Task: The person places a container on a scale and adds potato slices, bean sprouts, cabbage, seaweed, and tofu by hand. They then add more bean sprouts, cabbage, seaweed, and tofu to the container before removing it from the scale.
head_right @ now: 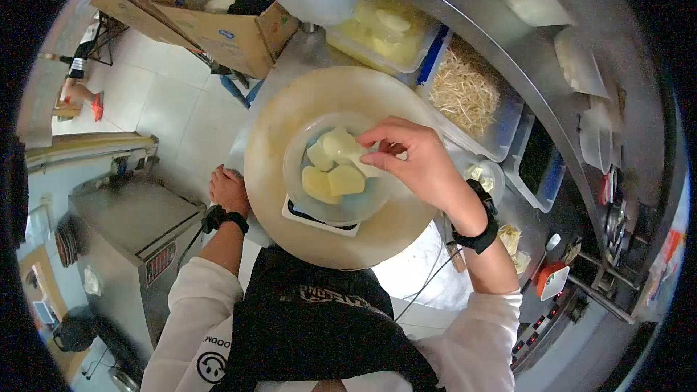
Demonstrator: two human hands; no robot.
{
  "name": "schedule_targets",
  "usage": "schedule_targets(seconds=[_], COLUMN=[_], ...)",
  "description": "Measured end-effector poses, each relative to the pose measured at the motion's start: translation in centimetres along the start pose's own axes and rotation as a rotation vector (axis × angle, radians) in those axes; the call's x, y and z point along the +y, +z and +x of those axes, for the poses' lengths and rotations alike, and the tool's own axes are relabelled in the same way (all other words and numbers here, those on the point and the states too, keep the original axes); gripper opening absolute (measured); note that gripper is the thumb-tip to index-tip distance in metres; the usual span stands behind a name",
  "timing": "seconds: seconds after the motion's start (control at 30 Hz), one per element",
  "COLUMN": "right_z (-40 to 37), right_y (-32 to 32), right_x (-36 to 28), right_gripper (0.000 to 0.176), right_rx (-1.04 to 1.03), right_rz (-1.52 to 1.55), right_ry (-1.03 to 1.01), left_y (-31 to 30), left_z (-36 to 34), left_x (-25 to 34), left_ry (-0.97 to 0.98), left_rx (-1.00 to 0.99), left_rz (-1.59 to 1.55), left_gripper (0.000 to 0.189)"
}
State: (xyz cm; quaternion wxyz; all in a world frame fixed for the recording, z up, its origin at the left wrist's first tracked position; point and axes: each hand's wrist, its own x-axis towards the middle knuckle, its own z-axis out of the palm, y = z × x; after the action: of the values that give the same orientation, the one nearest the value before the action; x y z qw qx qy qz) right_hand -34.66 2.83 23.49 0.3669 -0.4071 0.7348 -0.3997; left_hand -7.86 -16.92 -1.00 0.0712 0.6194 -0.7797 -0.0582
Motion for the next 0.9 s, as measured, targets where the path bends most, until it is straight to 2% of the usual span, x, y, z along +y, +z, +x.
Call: schedule_targets(seconds=[0.03, 0.1, 0.17, 0.23, 0.27, 0.33, 0.37, 0.4, 0.47, 0.5, 0.57, 0.6, 0.67, 0.7, 0.73, 0.8, 0.83, 0.87, 0.9], right_z=[0.1, 0.5, 1.0, 0.3, -0.1, -0.5, -0.3, -0.1, 1.5, 2.7, 5.0, 5.5, 7.2, 7.6, 7.4, 6.8, 5.6, 5.2, 4.7], right_y=[-0.4, -2.2, -5.9, -10.7, -12.1, -14.1, -15.0, -15.0, -13.6, -12.7, -11.0, -11.0, -11.7, -12.0, -11.9, -11.4, -11.0, -10.9, -10.8], right_x=[0.6, 3.0, 8.2, 16.4, 19.1, 23.5, 25.4, 25.7, 25.3, 24.1, 21.7, 22.5, 24.2, 23.7, 24.7, 26.9, 23.8, 24.4, 24.9], right_gripper=[0.01, 0.012, 0.013, 0.028, 0.028, 0.063, 0.092, 0.092, 0.105, 0.105, 0.112, 0.112, 0.108, 0.103, 0.103, 0.096, 0.088, 0.088, 0.083], right_rx=[0.005, 0.243, 0.444, 0.478, 0.49, 0.447, 0.363, 0.365, 0.252, 0.254, 0.442, 0.438, 0.543, 0.467, 0.463, 0.227, 0.195, 0.185, 0.24], right_rz=[0.0, 0.265, 0.066, -0.144, -0.151, -0.64, -0.573, -0.568, -0.389, -0.382, -0.383, -0.374, -0.541, -0.557, -0.552, -0.837, -0.647, -0.647, -0.752], right_ry=[0.001, 0.044, 0.144, 0.265, 0.273, 0.581, 0.675, 0.681, 0.617, 0.62, 0.611, 0.619, 0.627, 0.735, 0.744, 0.556, 0.591, 0.596, 0.454], left_y=[0.0, 0.0, 0.0, 0.9, 1.6, 2.0, 2.4, 2.9, 3.4, 3.5, 3.5, 3.3, 2.9, 2.7, 2.5, 2.6, 2.8, 3.0, 3.1], left_z=[0.1, 0.3, 0.5, 0.3, 0.4, 0.3, 0.3, 0.4, 0.4, 0.4, 0.2, 0.3, 0.5, 0.3, 0.2, 0.3, 0.3, 0.3, 0.6], left_x=[-0.2, -0.6, -0.3, -0.9, -1.2, -1.7, -2.0, -2.4, -2.6, -2.7, -2.8, -2.8, -2.5, -2.2, -2.1, -2.1, -2.1, -2.4, -2.8], left_ry=[0.005, 0.025, -0.007, 0.007, -0.038, -0.015, -0.008, 0.002, 0.016, 0.004, -0.009, -0.005, 0.007, 0.003, -0.002, -0.009, -0.025, -0.028, -0.017], left_rx=[0.0, -0.055, -0.092, -0.052, -0.075, -0.057, -0.061, -0.032, 0.0, 0.004, 0.004, -0.008, -0.021, -0.015, -0.013, -0.02, -0.018, -0.026, -0.041], left_rz=[-0.001, -0.073, -0.004, 0.024, 0.075, 0.061, 0.063, 0.057, 0.055, 0.067, 0.089, 0.085, 0.083, 0.083, 0.085, 0.108, 0.121, 0.126, 0.101], left_gripper=[0.029, 0.031, 0.033, 0.033, 0.033, 0.034, 0.034, 0.034, 0.035, 0.035, 0.034, 0.034, 0.035, 0.035, 0.035, 0.035, 0.035, 0.035, 0.035])
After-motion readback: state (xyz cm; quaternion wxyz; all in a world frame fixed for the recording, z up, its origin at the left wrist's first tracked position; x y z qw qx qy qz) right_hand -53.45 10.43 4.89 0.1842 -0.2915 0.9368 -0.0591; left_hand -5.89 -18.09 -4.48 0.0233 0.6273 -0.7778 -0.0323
